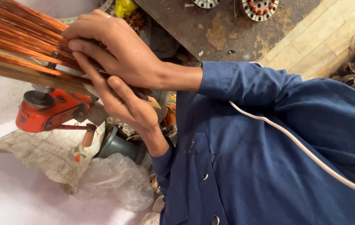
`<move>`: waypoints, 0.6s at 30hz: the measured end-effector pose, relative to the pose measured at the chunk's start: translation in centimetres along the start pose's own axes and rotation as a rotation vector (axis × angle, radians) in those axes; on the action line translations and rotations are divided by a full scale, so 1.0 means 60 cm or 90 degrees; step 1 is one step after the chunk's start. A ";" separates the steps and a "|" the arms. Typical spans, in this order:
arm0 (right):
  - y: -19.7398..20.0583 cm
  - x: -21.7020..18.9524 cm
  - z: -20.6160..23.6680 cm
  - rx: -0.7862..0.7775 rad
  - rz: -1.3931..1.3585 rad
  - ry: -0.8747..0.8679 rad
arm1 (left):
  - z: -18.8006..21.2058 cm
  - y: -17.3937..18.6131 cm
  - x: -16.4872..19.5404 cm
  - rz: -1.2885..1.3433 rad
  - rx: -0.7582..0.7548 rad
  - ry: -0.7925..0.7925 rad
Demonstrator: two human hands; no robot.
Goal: The person operates a manual wire winding machine to wind copper wire onto a wooden spool. They guide the wire with their hands, adjust the machine's lever, and later handle a separate blue plastic spool of copper wire.
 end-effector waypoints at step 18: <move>0.097 -0.034 0.146 -0.070 0.000 -0.058 | -0.080 0.024 0.034 -0.247 -0.081 0.060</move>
Point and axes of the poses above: each hand's wrist, its own z-axis away from the middle knuckle, its own y-axis out of the back of the hand, x = y × z, the point moved 3 cm from there along -z, towards the middle knuckle, and after that the axes turned 5 degrees about -z, right-handed, at the moved point
